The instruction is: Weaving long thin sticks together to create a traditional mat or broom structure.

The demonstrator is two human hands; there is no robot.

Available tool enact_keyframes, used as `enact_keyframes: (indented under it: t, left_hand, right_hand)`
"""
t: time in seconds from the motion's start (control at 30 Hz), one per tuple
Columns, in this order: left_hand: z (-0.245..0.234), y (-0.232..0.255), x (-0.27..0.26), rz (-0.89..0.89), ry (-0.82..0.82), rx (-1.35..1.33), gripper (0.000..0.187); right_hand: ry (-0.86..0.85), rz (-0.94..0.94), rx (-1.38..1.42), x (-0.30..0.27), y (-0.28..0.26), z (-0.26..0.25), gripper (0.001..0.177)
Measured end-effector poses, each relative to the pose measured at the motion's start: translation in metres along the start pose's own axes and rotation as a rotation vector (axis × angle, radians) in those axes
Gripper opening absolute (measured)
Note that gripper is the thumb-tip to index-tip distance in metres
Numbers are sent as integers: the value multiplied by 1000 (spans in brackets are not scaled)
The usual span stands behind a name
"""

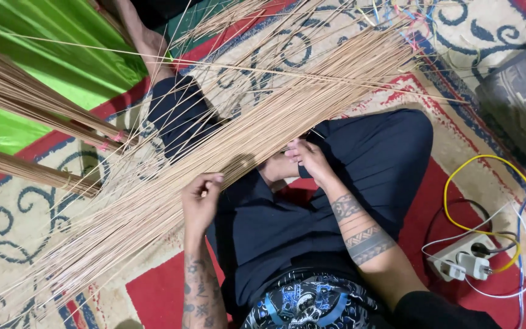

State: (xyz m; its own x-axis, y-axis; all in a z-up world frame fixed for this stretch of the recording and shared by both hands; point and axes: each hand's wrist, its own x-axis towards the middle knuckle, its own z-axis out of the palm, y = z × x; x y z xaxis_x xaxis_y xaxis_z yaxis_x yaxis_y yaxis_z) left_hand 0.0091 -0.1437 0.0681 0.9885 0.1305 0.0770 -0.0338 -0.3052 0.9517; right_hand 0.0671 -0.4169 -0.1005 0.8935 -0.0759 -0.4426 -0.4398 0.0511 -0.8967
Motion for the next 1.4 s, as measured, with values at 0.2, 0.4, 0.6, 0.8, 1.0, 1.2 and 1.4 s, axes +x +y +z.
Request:
enact_keyframes:
  t: [0.2, 0.4, 0.6, 0.8, 1.0, 1.2, 1.4]
  left_hand:
    - [29, 20, 43, -28, -479, 179, 16]
    - [85, -20, 65, -40, -528, 341, 23]
    - [152, -107, 5, -132, -539, -105, 22]
    - [140, -72, 3, -155, -876, 103, 43]
    - [135, -49, 8, -143, -897, 294, 53]
    - [136, -67, 3, -132, -878, 309, 53]
    - [133, -85, 9, -70, -979, 342, 57]
  right_hand:
    - [65, 159, 425, 12, -24, -21, 75]
    - [90, 96, 949, 28, -58, -54, 50]
    - [315, 191, 810, 65, -36, -100, 14]
    - [134, -97, 572, 82, -177, -59, 31]
    - [-174, -443, -241, 118, -193, 26, 58]
    - [217, -580, -1134, 138, -133, 7, 76]
    - [272, -583, -1372, 178, -76, -47, 42]
